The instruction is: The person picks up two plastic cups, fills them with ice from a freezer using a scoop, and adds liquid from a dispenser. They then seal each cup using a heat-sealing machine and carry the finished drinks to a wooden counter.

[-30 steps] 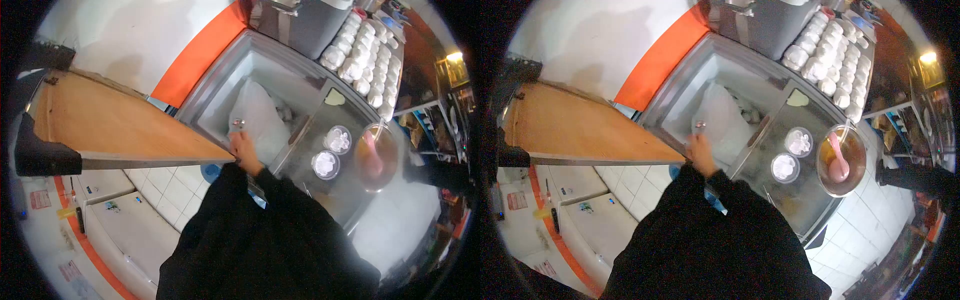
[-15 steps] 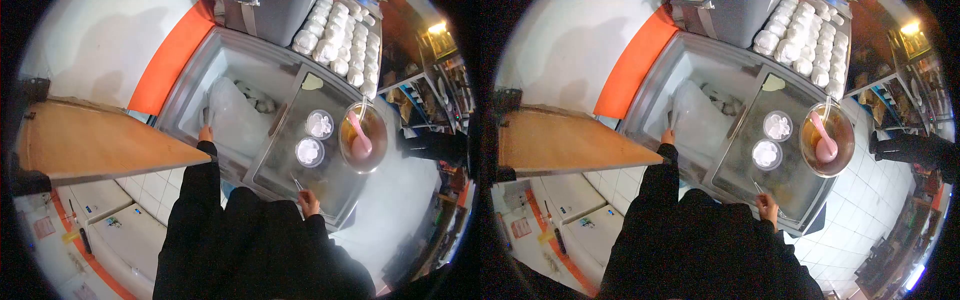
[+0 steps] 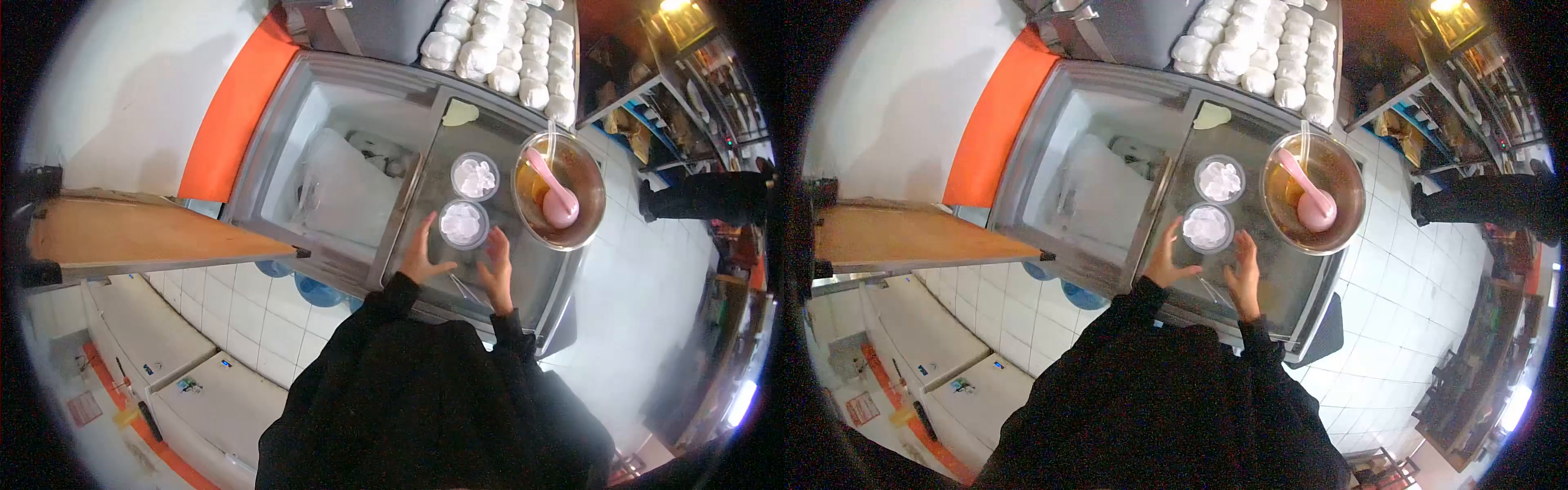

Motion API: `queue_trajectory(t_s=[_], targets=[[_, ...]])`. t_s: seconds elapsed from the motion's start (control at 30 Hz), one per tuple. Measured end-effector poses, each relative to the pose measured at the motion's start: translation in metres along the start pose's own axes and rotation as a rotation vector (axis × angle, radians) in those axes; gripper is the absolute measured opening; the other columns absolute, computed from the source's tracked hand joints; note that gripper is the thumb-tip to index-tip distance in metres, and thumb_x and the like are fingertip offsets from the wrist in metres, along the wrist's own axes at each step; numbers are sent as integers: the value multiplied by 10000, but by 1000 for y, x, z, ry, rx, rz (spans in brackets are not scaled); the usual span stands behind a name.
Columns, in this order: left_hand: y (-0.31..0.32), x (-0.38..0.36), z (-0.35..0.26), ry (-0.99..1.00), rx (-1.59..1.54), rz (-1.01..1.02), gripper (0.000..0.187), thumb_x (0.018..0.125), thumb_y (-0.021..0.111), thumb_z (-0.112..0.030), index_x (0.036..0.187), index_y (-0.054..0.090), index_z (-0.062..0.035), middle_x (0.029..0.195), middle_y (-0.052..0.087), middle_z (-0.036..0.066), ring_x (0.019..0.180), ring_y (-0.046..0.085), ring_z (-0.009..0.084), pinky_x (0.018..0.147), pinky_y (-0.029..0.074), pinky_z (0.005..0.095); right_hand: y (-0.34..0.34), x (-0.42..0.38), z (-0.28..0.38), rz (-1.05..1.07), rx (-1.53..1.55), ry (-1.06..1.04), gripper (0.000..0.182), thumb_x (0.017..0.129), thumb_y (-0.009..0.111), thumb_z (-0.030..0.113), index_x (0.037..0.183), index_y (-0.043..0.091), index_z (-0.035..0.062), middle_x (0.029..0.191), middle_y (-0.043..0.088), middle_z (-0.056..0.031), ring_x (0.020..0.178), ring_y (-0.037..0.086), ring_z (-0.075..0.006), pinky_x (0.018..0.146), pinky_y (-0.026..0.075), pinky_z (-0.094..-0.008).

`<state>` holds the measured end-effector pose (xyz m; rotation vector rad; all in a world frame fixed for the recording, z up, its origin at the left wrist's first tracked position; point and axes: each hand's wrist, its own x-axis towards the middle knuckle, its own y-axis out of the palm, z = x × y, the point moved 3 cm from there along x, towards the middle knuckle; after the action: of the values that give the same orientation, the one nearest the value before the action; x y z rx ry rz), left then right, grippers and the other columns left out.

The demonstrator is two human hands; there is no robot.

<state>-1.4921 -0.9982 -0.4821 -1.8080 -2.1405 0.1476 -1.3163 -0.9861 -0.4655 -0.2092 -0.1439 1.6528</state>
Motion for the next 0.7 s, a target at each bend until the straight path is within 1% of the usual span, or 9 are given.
queue_trajectory(t_s=[0.1, 0.17, 0.23, 0.3, 0.43, 0.53, 0.6, 0.67, 0.7], targets=[[28, 14, 9, 42, 36, -71, 680, 598, 748, -203, 1168, 413, -43, 1090, 508, 155, 1042, 485, 309, 875, 384, 369, 15, 23, 2, 124, 18, -149, 757, 583, 488, -106, 1292, 255, 21, 1260, 380, -149, 1181, 378, -229, 969, 302, -335], [39, 18, 35, -204, -24, -9, 695, 574, 747, -177, 1164, 405, -39, 1132, 470, 180, 1066, 463, 323, 864, 387, 376, 18, 33, -10, 190, 107, -161, 776, 581, 551, -67, 1292, 252, 17, 1257, 382, -146, 1179, 378, -232, 973, 300, -335], [40, 18, 40, -176, 93, -4, 664, 561, 720, -127, 1144, 414, -34, 1130, 465, 192, 1053, 465, 330, 851, 392, 382, 20, 38, -11, 251, 201, -185, 803, 579, 614, -28, 1293, 250, 14, 1253, 385, -143, 1177, 378, -235, 976, 299, -336], [44, 14, 45, -136, -62, -37, 628, 569, 689, -110, 1134, 425, -33, 1097, 486, 191, 1026, 476, 337, 851, 392, 383, 26, 36, -5, 202, 166, -165, 900, 564, 777, 167, 1284, 261, 9, 1246, 380, -120, 1174, 360, -207, 978, 285, -321], [46, 10, 29, 58, 162, -87, 630, 589, 661, -110, 1161, 410, -33, 1139, 468, 185, 1041, 470, 336, 863, 388, 383, 28, 36, -5, 24, 119, -168, 856, 518, 800, 175, 1224, 344, 10, 1172, 466, -126, 1078, 464, -210, 911, 373, -328], [41, 18, 8, 84, 79, 9, 670, 631, 704, -239, 1184, 387, -30, 1145, 454, 172, 1114, 411, 328, 923, 332, 409, 20, 33, 1, -12, 39, -124, 786, 532, 794, 169, 1181, 380, 10, 1136, 494, -118, 1028, 496, -199, 887, 394, -328], [28, 24, -11, 284, 173, 64, 680, 668, 674, -263, 1227, 362, -33, 1227, 405, 193, 1152, 378, 344, 937, 314, 416, 11, 28, 13, -163, 115, -156, 768, 529, 791, 156, 1166, 389, 8, 1118, 503, -119, 1018, 500, -197, 888, 394, -325], [3, 32, 0, 190, 300, -82, 731, 705, 650, -406, 1254, 338, -37, 1228, 398, 206, 1162, 354, 359, 944, 287, 440, 5, 24, 26, -180, 98, -194, 766, 523, 791, 148, 1161, 392, 8, 1114, 505, -118, 1014, 502, -197, 887, 394, -325], [-7, 35, 21, 116, 387, -249, 724, 724, 621, -437, 1256, 334, -39, 1220, 404, 210, 1154, 359, 361, 943, 286, 441, 3, 25, 32, -189, 82, -234, 764, 517, 792, 140, 1156, 396, 9, 1109, 506, -117, 1009, 504, -198, 886, 394, -324]])
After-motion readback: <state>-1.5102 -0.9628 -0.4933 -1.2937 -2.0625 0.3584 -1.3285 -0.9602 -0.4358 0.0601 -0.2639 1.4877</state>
